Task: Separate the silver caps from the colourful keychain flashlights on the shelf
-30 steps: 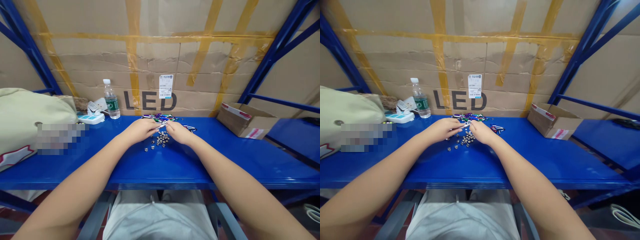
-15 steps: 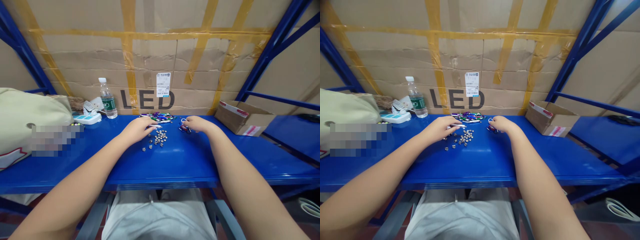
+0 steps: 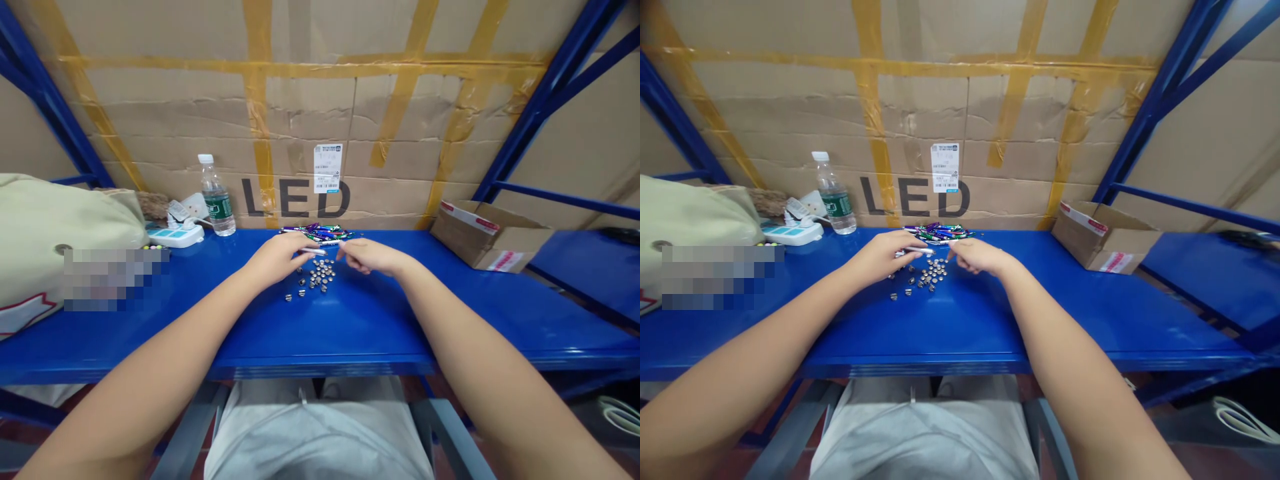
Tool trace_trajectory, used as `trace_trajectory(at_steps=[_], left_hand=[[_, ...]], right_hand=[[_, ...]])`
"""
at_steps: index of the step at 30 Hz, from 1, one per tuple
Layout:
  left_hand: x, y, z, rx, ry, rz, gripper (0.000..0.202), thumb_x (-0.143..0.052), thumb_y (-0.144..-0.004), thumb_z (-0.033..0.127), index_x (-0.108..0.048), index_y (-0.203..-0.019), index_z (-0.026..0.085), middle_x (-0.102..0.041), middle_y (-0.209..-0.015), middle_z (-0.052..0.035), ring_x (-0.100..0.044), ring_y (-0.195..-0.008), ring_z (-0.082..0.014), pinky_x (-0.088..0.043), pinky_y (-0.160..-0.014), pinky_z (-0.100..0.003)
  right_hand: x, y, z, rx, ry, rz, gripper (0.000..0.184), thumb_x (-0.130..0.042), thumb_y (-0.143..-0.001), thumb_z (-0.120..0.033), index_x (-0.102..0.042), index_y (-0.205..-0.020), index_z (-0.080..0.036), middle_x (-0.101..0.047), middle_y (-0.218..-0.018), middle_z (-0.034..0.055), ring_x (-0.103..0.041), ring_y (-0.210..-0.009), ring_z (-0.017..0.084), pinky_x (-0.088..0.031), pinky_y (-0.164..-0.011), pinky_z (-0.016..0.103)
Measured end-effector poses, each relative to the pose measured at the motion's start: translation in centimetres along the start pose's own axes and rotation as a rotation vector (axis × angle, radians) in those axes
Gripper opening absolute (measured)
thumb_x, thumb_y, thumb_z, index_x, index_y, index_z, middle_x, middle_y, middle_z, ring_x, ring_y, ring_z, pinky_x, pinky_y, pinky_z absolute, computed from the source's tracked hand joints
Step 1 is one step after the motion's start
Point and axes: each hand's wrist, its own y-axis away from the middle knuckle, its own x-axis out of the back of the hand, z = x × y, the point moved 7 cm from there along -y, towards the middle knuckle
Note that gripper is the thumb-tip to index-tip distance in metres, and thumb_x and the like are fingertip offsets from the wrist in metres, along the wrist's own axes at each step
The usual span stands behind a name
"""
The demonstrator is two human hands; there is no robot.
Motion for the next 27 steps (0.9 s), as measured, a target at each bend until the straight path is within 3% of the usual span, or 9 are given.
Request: trace_trajectory(at_steps=[3,9,17,20,23,27], left_hand=[[-0.1,0.0,0.3,-0.061,0.03,0.031,0.02,-0.057,-0.089,0.022,-0.068,-0.106,0.02,-0.069,-0.102,-0.0051,-0.063,-0.096,-0.018,-0.049,-0.084,-0.031],[-0.4,0.0,0.9,-0.121,0.053,0.025,0.019,-0.06,-0.087,0.018,-0.067,-0.105,0.018,-0.07,-0.102,-0.0048,-0.064,-0.094,-0.0169,-0.049,-0.083,-0.029],[-0.3,-0.1,0.2,0.027,0.03,0.092,0.019,-0.059,-0.088,0.022,-0.07,-0.104,0.018,-0.073,-0.1,-0.0055,-0.065,-0.092,-0.0199,-0.05,-0.083,-0.033],[-0.3,-0.1,-0.6,0.201,0.153,0.108,0.017,-0.061,-0.085,0.021,-0.072,-0.098,0.019,-0.074,-0.091,-0.0031,-0.066,-0.083,-0.0185,-0.052,-0.079,-0.032],[-0.9,0.1,-1.4,0.387,0.273,0.05,0.018,-0.062,-0.084,0.025,-0.074,-0.096,0.019,-0.073,-0.08,-0.0017,-0.066,-0.072,-0.0169,-0.053,-0.07,-0.029],[-1.4,0.4,-2.0,0.514,0.364,-0.019,0.018,-0.064,-0.082,0.025,-0.074,-0.095,0.017,-0.072,-0.076,-0.0015,-0.062,-0.065,-0.0134,-0.049,-0.061,-0.023]], right_hand=[[-2.9,0.0,-0.8,0.02,-0.221,-0.142,0.039,-0.03,-0.098,-0.043,-0.051,-0.079,-0.018,-0.034,-0.049,-0.0069,-0.028,-0.039,0.007,-0.024,-0.037,0.018],[-4.4,0.2,-0.9,-0.064,-0.361,-0.25,0.037,-0.03,-0.099,-0.042,-0.045,-0.073,-0.019,-0.03,-0.047,-0.0087,-0.021,-0.037,0.006,-0.017,-0.036,0.018],[-4.1,-0.6,-1.9,0.068,-0.423,0.005,0.031,-0.028,-0.096,-0.023,-0.033,-0.066,-0.021,-0.029,-0.049,-0.007,-0.02,-0.038,0.007,-0.016,-0.039,0.021],[-4.0,-0.9,-1.8,0.076,-0.375,0.091,0.03,-0.028,-0.096,-0.023,-0.034,-0.066,-0.022,-0.031,-0.05,-0.006,-0.023,-0.04,0.008,-0.02,-0.04,0.022],[-3.9,-1.3,-1.4,0.089,-0.257,0.149,0.033,-0.027,-0.097,-0.027,-0.035,-0.065,-0.021,-0.034,-0.05,-0.005,-0.027,-0.041,0.009,-0.024,-0.041,0.022],[-3.7,-1.6,-1.3,0.147,-0.136,0.199,0.035,-0.027,-0.097,-0.03,-0.037,-0.064,-0.021,-0.039,-0.05,-0.0041,-0.031,-0.043,0.009,-0.027,-0.045,0.023]])
